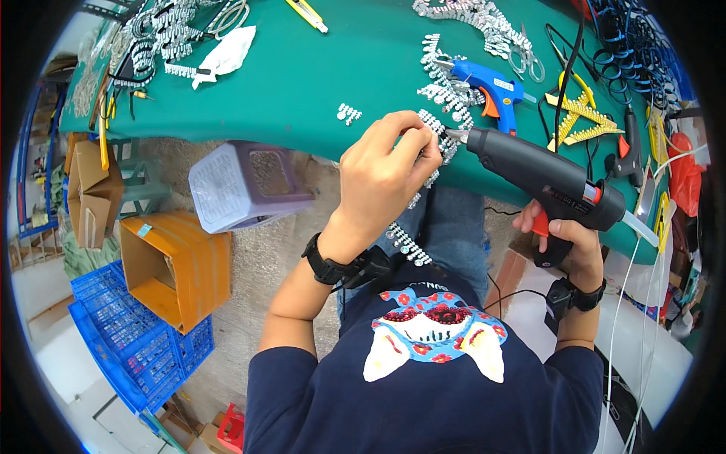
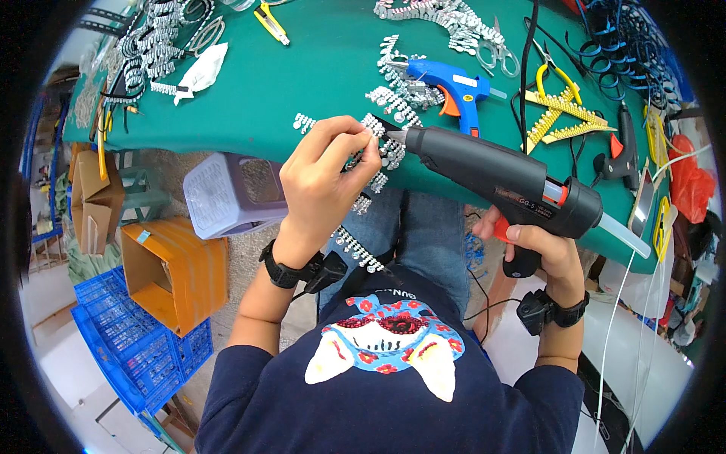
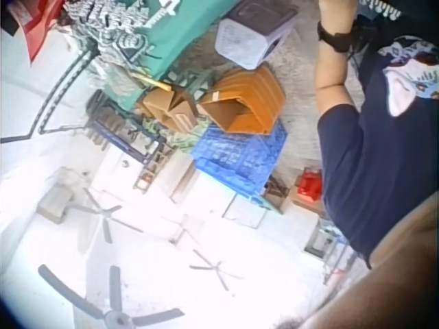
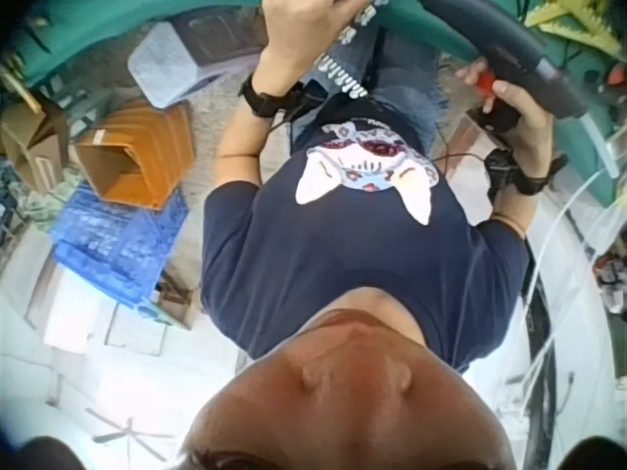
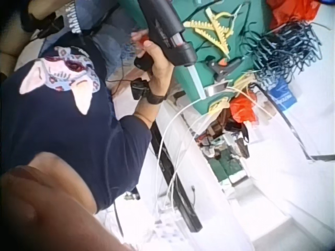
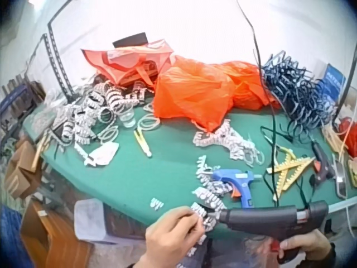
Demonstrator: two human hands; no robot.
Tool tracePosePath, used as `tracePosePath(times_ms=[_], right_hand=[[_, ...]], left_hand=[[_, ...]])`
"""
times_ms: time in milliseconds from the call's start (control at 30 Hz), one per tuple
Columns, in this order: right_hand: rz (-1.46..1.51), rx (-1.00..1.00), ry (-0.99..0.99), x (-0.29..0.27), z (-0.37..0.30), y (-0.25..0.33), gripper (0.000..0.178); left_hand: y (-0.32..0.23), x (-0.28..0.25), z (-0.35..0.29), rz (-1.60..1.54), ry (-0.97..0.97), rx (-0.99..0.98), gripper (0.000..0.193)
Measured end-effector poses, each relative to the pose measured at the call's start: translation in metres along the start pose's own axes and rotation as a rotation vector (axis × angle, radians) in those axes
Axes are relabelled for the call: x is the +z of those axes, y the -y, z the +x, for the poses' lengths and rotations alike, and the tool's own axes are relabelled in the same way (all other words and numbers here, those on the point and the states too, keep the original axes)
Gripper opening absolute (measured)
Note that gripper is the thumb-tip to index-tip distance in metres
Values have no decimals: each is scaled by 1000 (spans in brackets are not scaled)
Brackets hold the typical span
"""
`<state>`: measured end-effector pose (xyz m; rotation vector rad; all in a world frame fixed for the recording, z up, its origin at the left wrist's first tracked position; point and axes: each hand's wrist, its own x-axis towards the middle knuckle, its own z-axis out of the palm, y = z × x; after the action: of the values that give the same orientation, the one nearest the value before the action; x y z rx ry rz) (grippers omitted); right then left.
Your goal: Using a hot glue gun to attach small white decorative pieces to a black strap for shoe manufacturing.
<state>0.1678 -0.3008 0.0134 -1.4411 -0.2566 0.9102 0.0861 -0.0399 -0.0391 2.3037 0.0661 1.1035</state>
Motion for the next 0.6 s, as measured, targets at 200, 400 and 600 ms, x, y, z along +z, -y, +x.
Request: tracePosePath(times_ms=[200, 400, 600], right_hand=[[-55, 21, -8, -1, 2, 11, 54], [-153, 84, -54, 1, 4, 24, 52], [-207, 97, -1, -6, 9, 30, 43]], left_hand=[[2, 0, 0, 12, -17, 34, 13], [3, 1, -1, -2, -22, 37, 13], [4, 0, -1, -13, -18, 39, 13]])
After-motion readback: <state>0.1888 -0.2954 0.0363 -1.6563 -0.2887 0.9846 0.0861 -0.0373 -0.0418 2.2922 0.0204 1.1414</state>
